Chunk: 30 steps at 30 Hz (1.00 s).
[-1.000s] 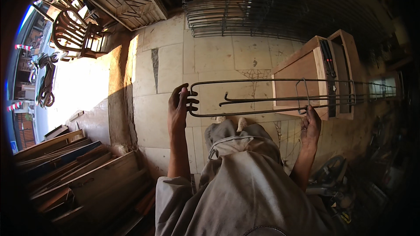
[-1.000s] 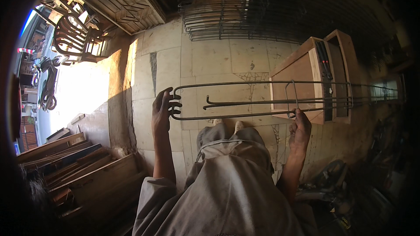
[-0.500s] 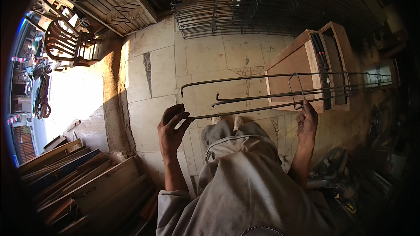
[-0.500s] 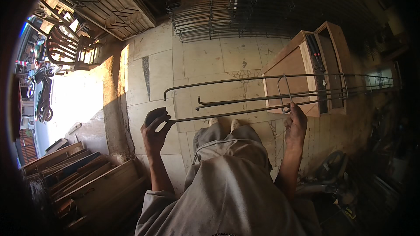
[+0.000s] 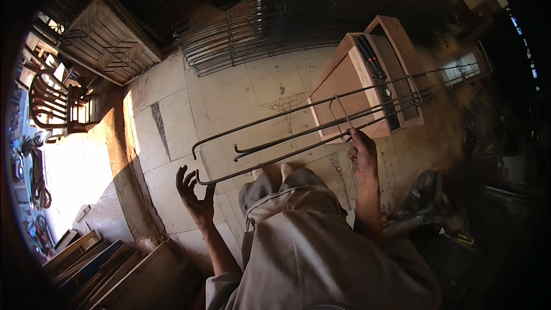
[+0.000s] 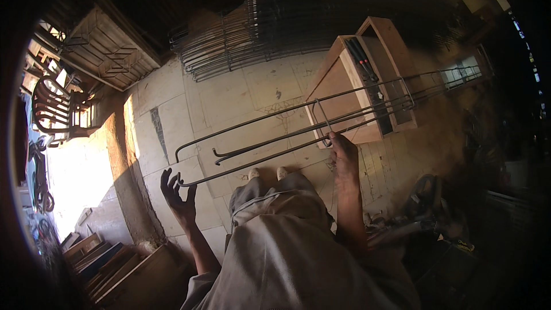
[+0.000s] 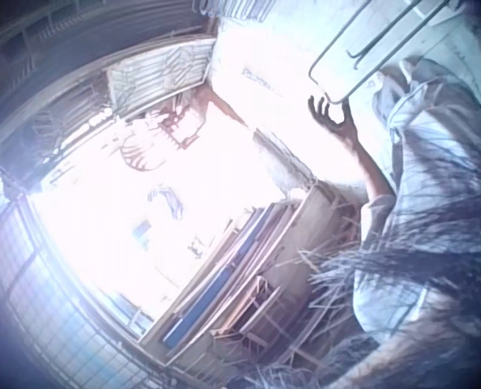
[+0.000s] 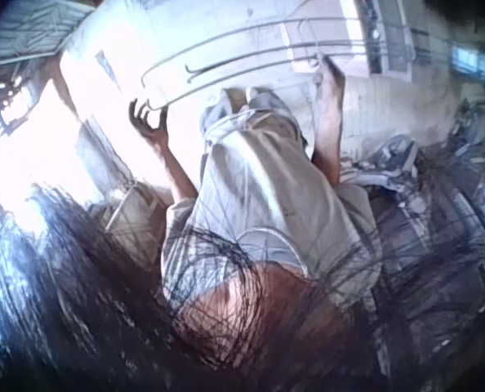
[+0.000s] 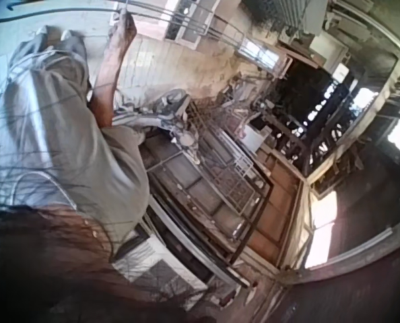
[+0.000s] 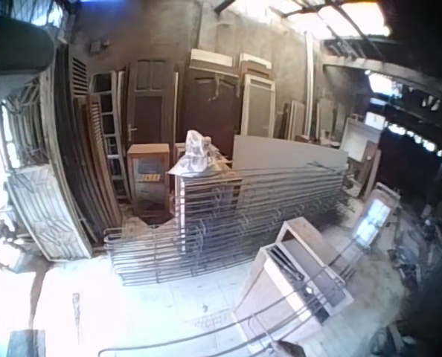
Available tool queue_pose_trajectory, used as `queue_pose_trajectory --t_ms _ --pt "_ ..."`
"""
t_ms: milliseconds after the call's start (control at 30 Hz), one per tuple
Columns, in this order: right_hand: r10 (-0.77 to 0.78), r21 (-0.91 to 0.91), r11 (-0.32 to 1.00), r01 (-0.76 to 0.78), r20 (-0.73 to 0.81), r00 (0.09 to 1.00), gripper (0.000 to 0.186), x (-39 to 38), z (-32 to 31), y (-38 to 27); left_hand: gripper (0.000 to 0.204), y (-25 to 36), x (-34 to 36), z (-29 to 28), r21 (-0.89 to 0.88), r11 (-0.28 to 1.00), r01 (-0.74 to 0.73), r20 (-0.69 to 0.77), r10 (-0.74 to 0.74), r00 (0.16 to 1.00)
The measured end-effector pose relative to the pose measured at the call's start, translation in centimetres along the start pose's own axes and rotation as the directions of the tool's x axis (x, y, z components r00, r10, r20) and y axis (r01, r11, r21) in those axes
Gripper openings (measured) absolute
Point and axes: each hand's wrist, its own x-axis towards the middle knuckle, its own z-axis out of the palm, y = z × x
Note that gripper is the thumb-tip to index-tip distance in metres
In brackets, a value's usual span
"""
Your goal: The person positions and cuts sections of a long metal wire frame with a pair of pliers.
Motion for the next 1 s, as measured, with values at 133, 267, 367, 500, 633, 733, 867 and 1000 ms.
queue_pose_trajectory --t_ms 133,267,367,500,633,733,867,1000 --pt "-0.014 0.036 0.999 0.012 0.041 0.999 0.024 -0.2 0.1 -0.4 0.056 -4.5 -2.9 2.4 -0.353 0.876 0.328 0.103 -0.312 0.944" --pt "-0.021 0.056 0.998 0.019 0.039 0.999 0.023 0.0 -0.3 -0.1 0.048 1.2 -4.2 4.1 0.245 0.964 0.107 0.56 -0.231 0.795" --pt "-0.012 0.047 0.999 0.012 0.01 1.0 0.024 0.2 -0.3 0.2 0.039 9.6 -2.9 3.6 0.256 0.924 -0.284 0.85 -0.075 0.522" --pt "-0.023 0.024 0.999 0.023 0.009 1.0 0.025 0.0 -0.6 0.3 0.031 18.0 3.9 6.2 -0.074 0.83 -0.553 0.813 0.371 0.449" --pt "-0.028 0.077 0.997 0.024 0.054 0.998 0.024 0.1 -0.3 0.3 0.028 19.6 9.6 18.3 -0.017 0.793 -0.61 0.749 0.414 0.517" --pt "-0.017 0.082 0.997 0.014 0.042 0.999 0.022 -0.4 0.2 -0.2 0.044 15.6 10.9 27.4 0.081 0.89 -0.449 0.902 0.126 0.412" --pt "-0.011 0.095 0.995 0.014 -0.025 1.0 0.016 -0.3 -0.1 -0.2 0.038 14.3 10.0 32.4 0.134 0.967 -0.216 0.965 -0.078 0.251" --pt "-0.065 0.023 0.998 0.066 -0.041 0.997 0.019 -0.3 -0.1 0.1 0.036 12.9 10.0 33.0 0.047 0.983 -0.178 0.955 0.008 0.297"
